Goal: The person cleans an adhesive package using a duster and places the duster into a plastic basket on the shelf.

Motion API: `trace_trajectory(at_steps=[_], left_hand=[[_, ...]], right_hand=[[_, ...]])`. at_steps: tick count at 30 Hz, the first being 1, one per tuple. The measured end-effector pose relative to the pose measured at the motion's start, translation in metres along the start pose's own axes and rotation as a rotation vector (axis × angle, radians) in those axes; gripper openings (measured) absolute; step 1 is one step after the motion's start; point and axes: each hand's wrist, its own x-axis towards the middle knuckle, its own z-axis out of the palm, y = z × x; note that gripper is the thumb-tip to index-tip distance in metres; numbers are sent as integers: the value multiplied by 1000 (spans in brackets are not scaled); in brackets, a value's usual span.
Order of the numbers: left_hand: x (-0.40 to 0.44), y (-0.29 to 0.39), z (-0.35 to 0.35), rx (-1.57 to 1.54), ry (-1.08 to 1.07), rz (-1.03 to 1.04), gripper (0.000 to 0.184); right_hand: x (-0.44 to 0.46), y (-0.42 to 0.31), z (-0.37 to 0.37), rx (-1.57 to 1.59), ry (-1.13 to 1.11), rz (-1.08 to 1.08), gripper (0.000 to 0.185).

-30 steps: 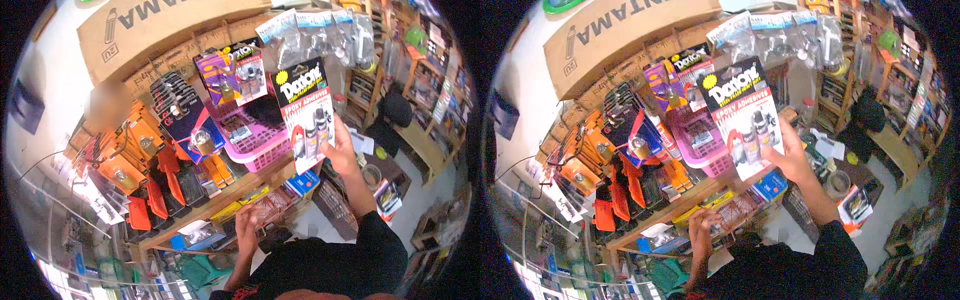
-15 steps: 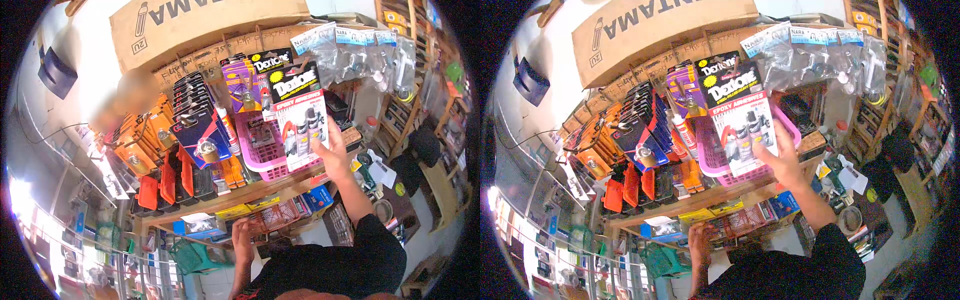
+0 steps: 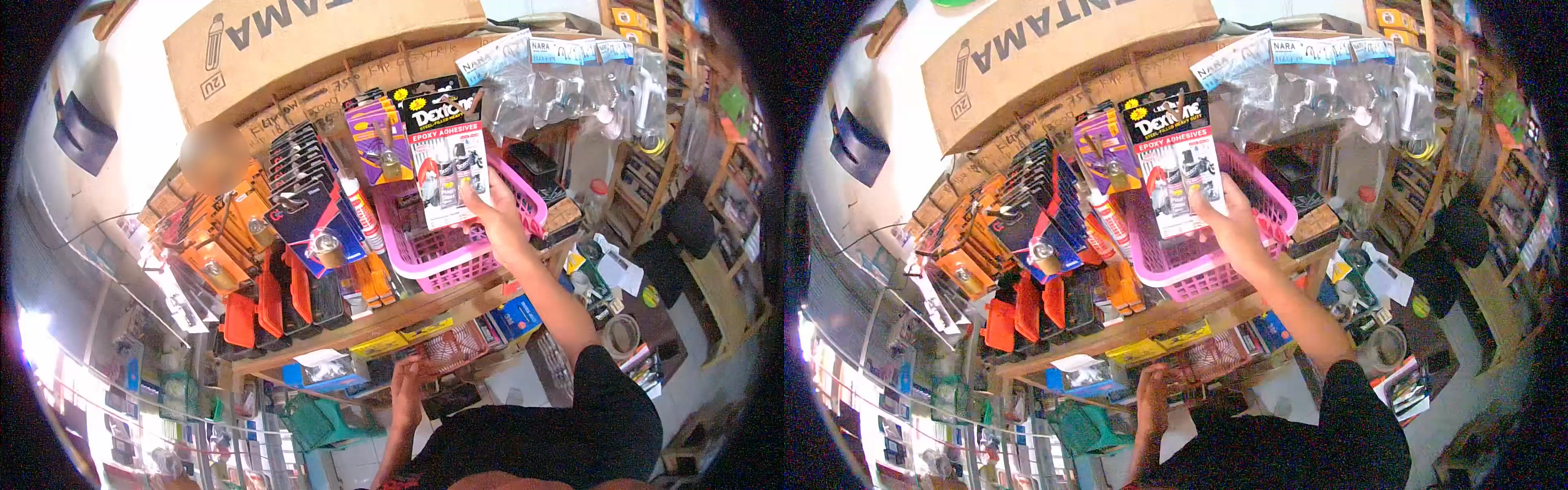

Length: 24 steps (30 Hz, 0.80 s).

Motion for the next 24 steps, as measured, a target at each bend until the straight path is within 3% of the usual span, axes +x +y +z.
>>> trace_trajectory(at_steps=[10,13,16,19,20,24], left_hand=[[-14,-1,-25,91,36,-103,33],[-15,-11,-35,85,16,-86,34],[-18,-16,-44,218,-38,65,33],[-19,-18,-46,187,-21,4,31],[-23,-16,-45,170,-3,-53,22],[-26,-36,-57,148,-2,-44,22]], right_hand=[[30,11,1,-18,55,75,31],[30,16,1,7,31,132,33],[24,27,2,119,24,234,33],[17,38,-1,-1,-130,234,37],[15,33,-1,-53,-181,303,38],[20,22,3,-302,-387,551,42]])
